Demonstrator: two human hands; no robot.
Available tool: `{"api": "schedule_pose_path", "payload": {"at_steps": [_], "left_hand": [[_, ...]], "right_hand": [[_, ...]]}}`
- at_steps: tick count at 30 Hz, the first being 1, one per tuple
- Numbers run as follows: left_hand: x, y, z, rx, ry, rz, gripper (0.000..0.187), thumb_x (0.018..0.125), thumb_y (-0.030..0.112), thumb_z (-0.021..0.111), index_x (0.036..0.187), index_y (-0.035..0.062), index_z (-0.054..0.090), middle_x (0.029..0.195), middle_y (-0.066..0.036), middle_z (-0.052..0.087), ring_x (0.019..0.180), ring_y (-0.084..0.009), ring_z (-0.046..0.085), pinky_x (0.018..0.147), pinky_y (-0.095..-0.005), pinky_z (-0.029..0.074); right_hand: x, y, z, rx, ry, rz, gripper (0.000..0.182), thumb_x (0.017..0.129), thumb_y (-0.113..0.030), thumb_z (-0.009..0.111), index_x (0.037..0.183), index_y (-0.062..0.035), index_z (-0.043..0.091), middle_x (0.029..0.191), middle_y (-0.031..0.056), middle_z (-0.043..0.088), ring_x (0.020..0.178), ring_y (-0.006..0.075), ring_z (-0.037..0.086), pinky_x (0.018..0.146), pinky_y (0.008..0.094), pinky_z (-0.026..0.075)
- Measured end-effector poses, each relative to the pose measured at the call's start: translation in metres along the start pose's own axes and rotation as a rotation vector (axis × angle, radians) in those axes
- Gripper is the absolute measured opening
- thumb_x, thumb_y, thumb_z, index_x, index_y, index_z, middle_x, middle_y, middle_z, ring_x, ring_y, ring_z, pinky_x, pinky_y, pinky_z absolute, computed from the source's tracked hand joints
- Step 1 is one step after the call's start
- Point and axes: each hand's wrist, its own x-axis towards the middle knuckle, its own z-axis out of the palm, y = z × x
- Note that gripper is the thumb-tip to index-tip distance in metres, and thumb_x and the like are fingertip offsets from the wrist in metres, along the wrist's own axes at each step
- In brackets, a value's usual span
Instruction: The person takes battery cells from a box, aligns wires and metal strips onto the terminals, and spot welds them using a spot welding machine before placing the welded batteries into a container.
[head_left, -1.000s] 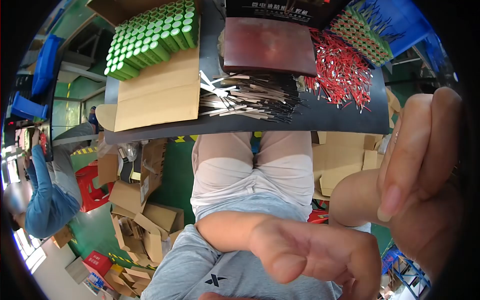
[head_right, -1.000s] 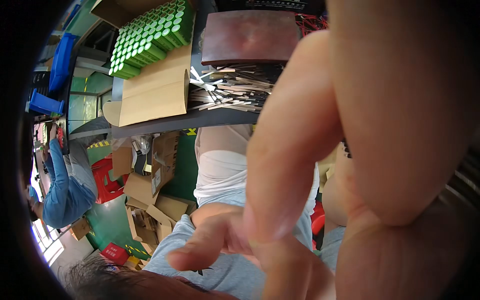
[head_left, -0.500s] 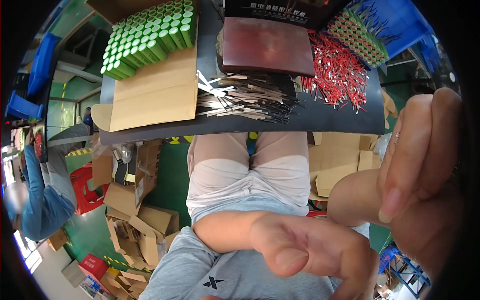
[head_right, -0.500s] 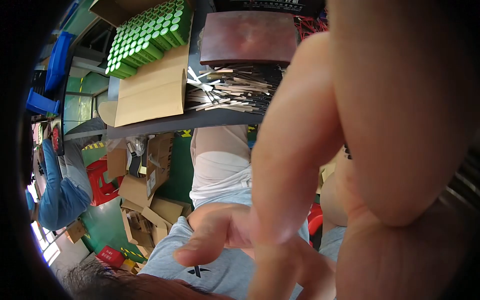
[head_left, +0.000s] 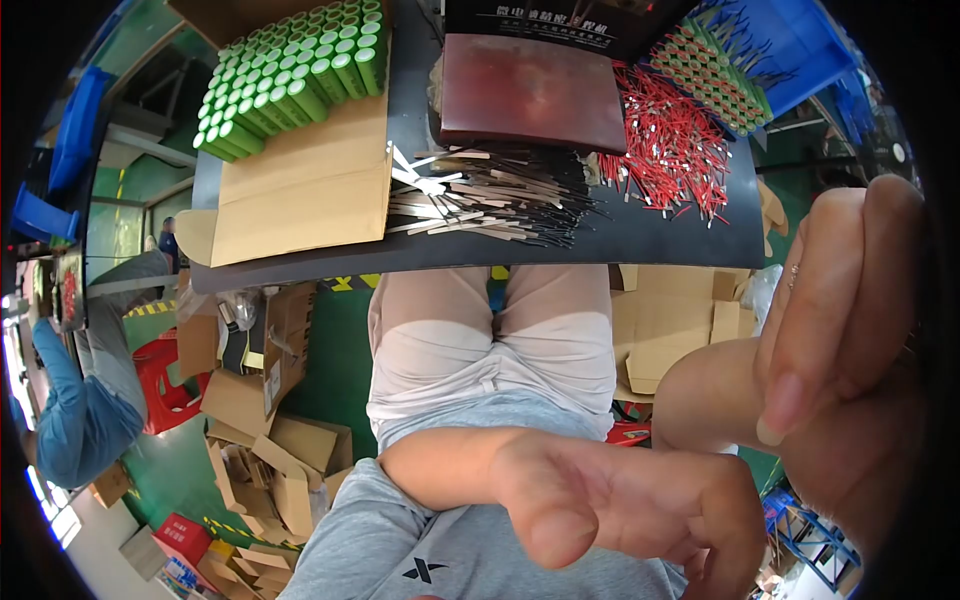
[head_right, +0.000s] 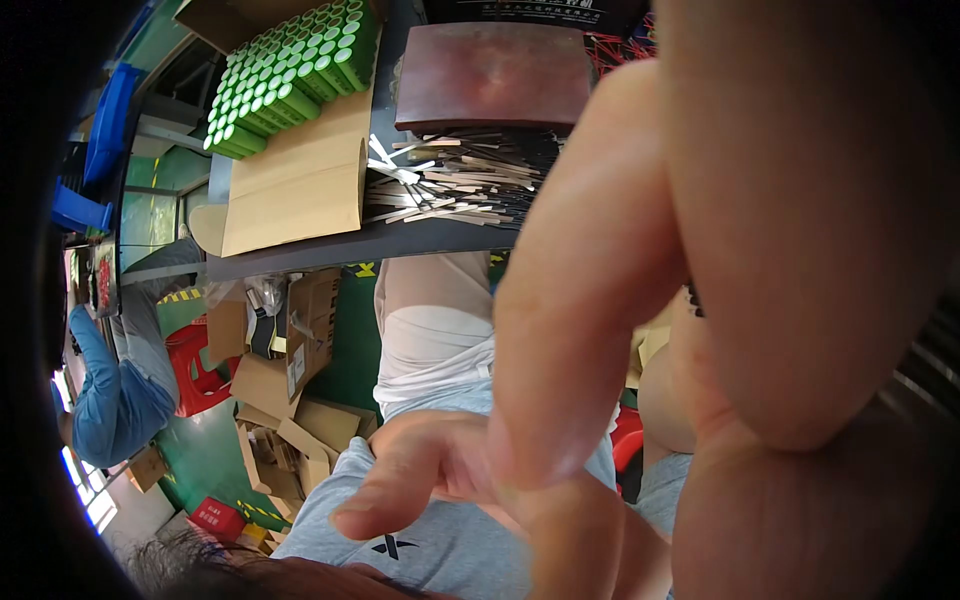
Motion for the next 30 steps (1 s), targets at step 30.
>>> {"api": "schedule_pose_path", "payload": {"at_steps": [30], "left_hand": [[-0.090, 0.050, -0.044, 0.615, 0.441, -0.188, 0.012, 0.092, -0.009, 0.074, 0.102, -0.0026, 0.070, 0.107, -0.015, 0.075, 0.101, -0.0217, 0.070, 0.092, -0.0354, 0.056]], "right_hand": [[-0.046, -0.008, -0.014, -0.032, 0.067, -0.101, 0.046, 0.114, -0.037, 0.049, 0.121, 0.0063, 0.065, 0.101, 0.0225, 0.071, 0.051, 0.0049, 0.037, 0.046, 0.0215, 0.035]]}}
